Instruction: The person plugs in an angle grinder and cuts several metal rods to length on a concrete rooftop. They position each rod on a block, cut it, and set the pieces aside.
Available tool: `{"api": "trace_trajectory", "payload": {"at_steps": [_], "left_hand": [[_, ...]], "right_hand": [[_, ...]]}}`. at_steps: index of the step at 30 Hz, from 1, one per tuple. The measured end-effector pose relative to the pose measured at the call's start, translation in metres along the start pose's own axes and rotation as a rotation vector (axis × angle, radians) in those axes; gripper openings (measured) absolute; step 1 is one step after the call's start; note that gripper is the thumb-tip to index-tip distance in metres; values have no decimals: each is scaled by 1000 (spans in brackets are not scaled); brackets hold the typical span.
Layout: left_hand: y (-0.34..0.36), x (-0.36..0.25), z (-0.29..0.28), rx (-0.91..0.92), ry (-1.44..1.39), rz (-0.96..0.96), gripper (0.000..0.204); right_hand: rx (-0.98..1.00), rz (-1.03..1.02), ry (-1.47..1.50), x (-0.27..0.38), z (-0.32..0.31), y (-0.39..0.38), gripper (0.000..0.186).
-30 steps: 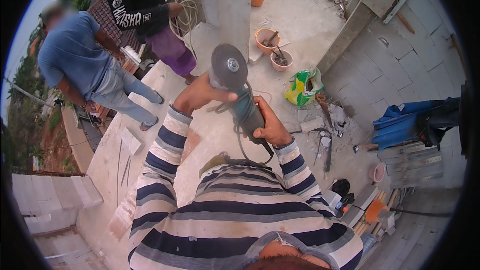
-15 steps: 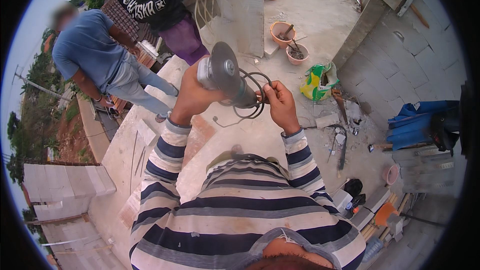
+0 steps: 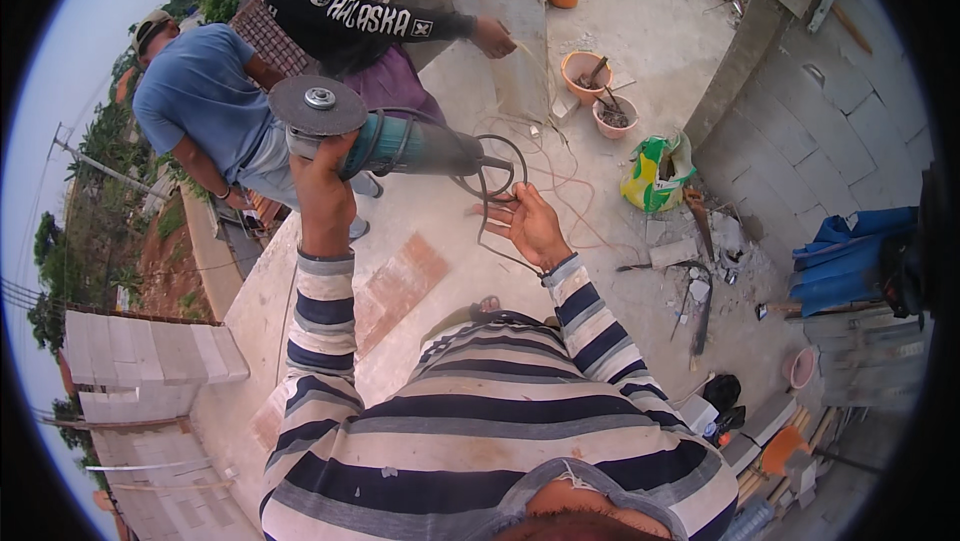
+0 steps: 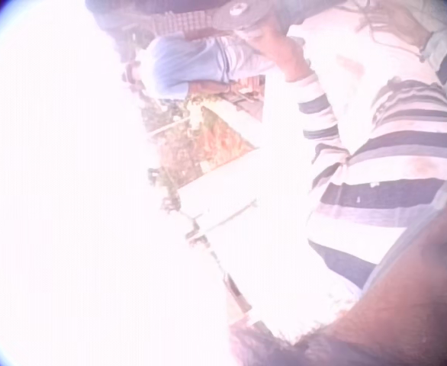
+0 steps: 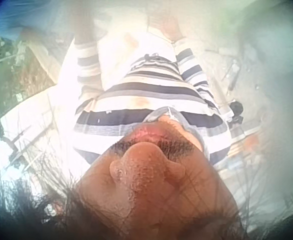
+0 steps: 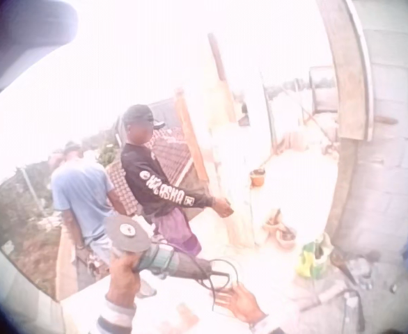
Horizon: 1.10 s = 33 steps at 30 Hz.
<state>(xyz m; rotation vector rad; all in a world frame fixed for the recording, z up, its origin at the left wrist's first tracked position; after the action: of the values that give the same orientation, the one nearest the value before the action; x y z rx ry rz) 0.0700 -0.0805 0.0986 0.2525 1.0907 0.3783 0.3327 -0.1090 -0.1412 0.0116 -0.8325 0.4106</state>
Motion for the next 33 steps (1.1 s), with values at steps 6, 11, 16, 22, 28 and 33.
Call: {"api": "trace_trajectory", "payload": {"at_steps": [6, 11, 16, 22, 28, 33], "left_hand": [[-14, -44, -32, 18, 234, 45, 50], [-43, -39, -20, 188, 130, -165, 88], [-87, -14, 17, 128, -51, -96, 101], [-86, -93, -31, -108, 152, 141, 76], [-110, -146, -150, -367, 260, 41, 61], [-115, -85, -166, -345, -89, -131, 63]], "right_hand": [[383, -26, -654, 49, 12, -51, 35], [-71, -334, -949, 151, -56, -32, 49], [-37, -242, -1576, 47, -82, 44, 54], [267, 161, -1185, -76, -188, -91, 48], [-1149, 110, -1069, 39, -453, -218, 48], [-903, 175, -1503, 73, -432, -180, 46]]}}
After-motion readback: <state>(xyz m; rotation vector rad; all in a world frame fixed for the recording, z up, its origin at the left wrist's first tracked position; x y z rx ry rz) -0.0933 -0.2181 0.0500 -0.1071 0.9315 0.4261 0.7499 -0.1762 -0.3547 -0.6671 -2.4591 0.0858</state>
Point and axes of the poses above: each hand's wrist, its own y-axis towards the middle knuckle, its own z-axis out of the palm, x = y × z, the point moved 4 cm from there along y, towards the middle knuckle, and after that the axes turned 13 degrees about -y, right-handed, at the moved point
